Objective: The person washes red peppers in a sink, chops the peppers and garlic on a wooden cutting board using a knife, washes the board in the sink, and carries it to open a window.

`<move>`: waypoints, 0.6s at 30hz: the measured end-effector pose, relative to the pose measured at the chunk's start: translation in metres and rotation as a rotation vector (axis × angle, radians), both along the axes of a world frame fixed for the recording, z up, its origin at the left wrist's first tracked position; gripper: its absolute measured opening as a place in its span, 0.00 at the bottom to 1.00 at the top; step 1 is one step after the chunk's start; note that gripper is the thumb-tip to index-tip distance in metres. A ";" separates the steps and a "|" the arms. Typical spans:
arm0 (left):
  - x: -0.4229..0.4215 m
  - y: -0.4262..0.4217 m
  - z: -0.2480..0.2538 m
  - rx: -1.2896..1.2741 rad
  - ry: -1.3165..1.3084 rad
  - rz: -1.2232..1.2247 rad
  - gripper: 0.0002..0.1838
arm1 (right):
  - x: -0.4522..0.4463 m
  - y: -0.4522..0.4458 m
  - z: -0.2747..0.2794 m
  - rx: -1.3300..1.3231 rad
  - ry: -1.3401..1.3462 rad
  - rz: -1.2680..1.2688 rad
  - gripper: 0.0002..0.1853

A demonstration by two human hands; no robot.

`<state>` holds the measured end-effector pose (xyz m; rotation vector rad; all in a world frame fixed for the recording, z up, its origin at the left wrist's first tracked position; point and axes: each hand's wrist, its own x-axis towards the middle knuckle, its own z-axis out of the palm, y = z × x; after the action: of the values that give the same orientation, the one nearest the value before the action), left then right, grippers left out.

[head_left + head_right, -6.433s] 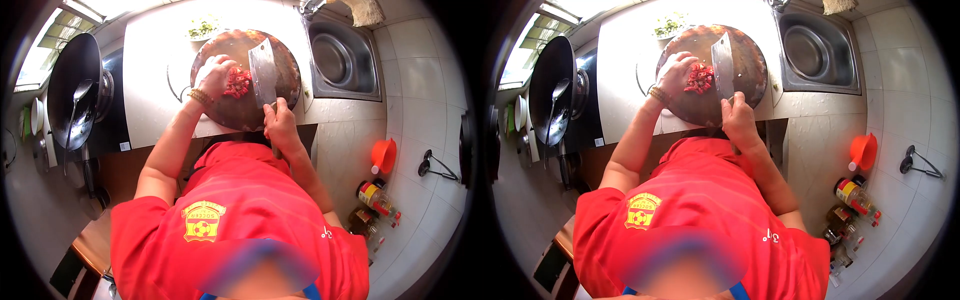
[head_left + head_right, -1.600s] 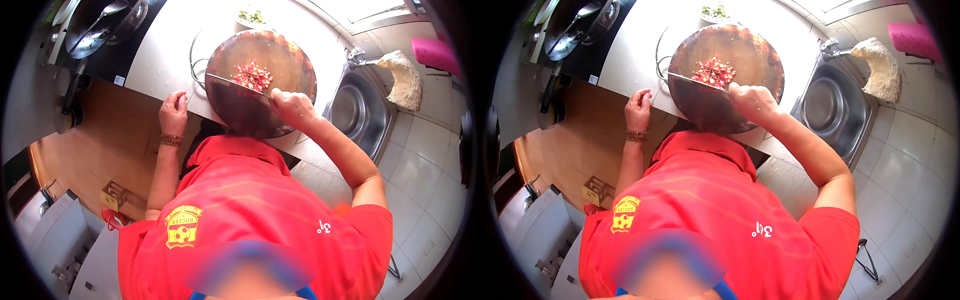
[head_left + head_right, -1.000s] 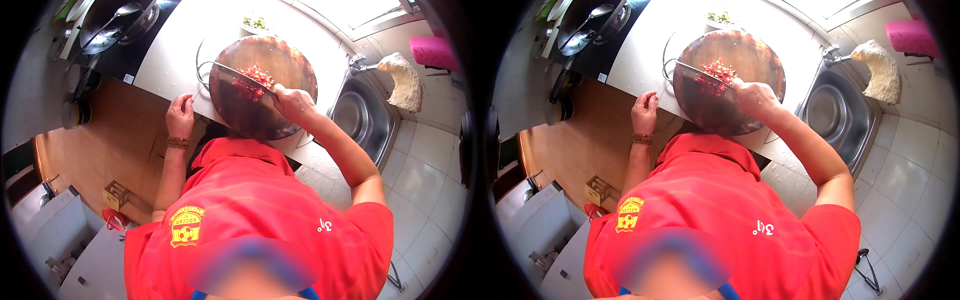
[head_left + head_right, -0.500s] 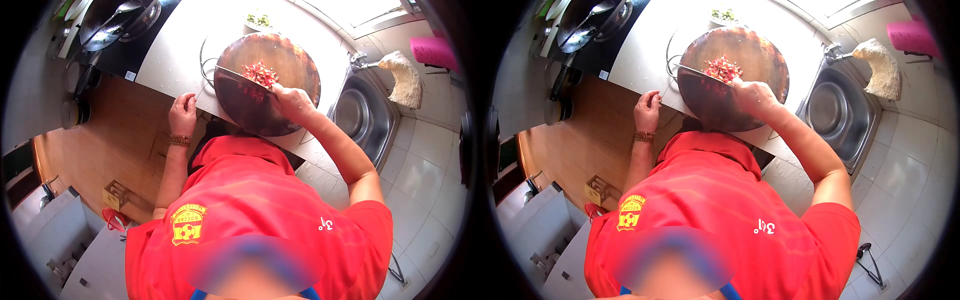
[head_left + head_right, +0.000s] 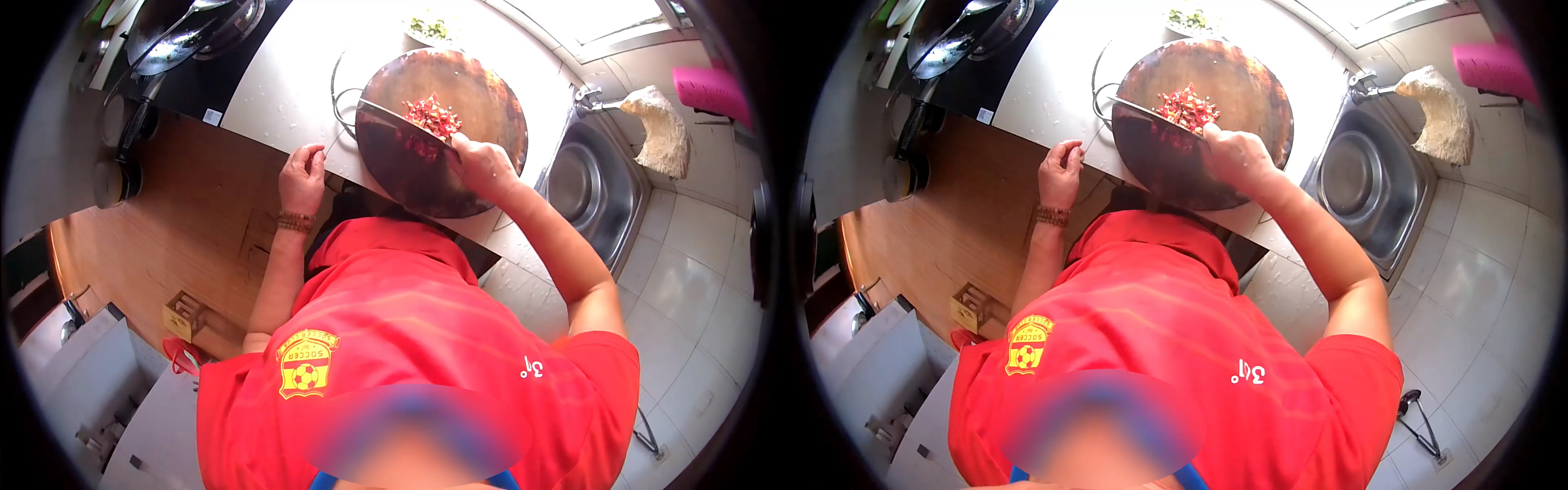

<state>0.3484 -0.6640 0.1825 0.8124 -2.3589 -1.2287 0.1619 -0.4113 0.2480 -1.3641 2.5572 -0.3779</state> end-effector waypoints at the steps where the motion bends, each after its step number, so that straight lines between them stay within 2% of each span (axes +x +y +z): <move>1: -0.001 -0.001 0.002 -0.002 0.004 -0.006 0.07 | 0.000 0.000 0.003 -0.002 0.004 -0.006 0.10; 3: -0.005 -0.003 0.006 0.025 0.042 -0.021 0.07 | -0.006 -0.005 0.015 -0.057 -0.033 0.028 0.11; 4: -0.006 -0.003 0.007 0.024 0.042 -0.017 0.07 | -0.004 -0.009 0.030 0.066 -0.062 -0.014 0.12; 7: -0.006 -0.005 0.008 0.011 0.079 -0.016 0.07 | -0.007 -0.011 0.026 0.062 -0.033 0.001 0.10; 13: 0.002 -0.006 0.001 0.005 0.040 0.013 0.07 | 0.000 0.002 -0.019 -0.042 0.063 -0.030 0.11; 15: 0.002 -0.006 0.004 0.040 0.007 0.025 0.06 | -0.002 -0.001 -0.008 -0.020 0.049 -0.056 0.10; 17: -0.002 -0.006 0.006 0.039 0.016 -0.002 0.06 | -0.011 -0.003 -0.003 -0.112 0.009 0.022 0.10; 18: -0.007 -0.008 0.007 0.037 0.023 -0.016 0.06 | -0.010 -0.005 0.007 -0.013 0.015 0.029 0.08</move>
<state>0.3418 -0.6716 0.1895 0.7883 -2.3350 -1.2845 0.1522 -0.4167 0.2548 -1.4121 2.5483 -0.3805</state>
